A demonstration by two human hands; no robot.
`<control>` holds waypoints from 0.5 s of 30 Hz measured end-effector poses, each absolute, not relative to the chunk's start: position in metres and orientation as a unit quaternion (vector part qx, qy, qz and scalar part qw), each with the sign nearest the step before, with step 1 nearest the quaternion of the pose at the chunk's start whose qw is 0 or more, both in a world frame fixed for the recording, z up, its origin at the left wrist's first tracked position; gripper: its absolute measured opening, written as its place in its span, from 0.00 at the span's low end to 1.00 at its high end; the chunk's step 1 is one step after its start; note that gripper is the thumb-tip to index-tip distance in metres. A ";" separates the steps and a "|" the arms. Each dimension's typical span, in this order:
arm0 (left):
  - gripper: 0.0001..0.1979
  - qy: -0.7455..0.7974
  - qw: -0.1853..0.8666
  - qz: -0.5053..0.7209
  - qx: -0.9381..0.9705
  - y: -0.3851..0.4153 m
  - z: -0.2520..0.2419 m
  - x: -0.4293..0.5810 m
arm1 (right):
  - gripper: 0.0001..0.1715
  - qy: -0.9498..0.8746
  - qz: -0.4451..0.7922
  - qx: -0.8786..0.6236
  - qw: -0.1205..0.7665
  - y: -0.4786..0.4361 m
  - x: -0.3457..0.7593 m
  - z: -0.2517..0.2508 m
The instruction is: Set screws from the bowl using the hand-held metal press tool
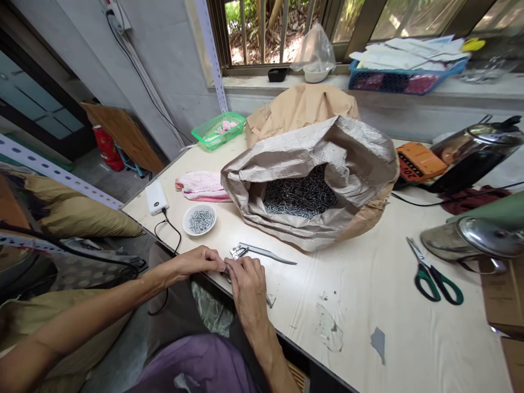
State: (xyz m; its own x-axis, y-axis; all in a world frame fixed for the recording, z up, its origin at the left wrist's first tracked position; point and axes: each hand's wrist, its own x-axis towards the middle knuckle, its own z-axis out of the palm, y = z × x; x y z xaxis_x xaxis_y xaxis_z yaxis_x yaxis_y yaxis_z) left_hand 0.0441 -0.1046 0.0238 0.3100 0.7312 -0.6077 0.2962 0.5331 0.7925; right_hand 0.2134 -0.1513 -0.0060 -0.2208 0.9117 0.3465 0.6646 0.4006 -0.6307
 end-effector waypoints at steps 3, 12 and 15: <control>0.19 0.545 0.721 0.157 0.398 -0.107 0.024 0.043 | 0.12 -0.752 0.232 -0.505 0.355 -0.145 0.216 -0.003; 0.16 0.553 0.653 0.145 0.497 -0.102 0.019 0.044 | 0.11 -0.749 0.229 -0.505 0.363 -0.145 0.221 -0.001; 0.14 0.556 0.598 0.160 0.554 -0.096 0.012 0.043 | 0.16 -0.739 0.162 -0.539 0.370 -0.143 0.232 0.000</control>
State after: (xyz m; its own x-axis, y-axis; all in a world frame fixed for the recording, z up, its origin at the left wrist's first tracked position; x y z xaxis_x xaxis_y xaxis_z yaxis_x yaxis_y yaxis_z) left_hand 0.0427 -0.0958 0.0124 0.3294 0.8086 -0.4875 0.4254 0.3338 0.8412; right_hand 0.2322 -0.1435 -0.0005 -0.1444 0.9169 0.3722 0.6767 0.3659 -0.6389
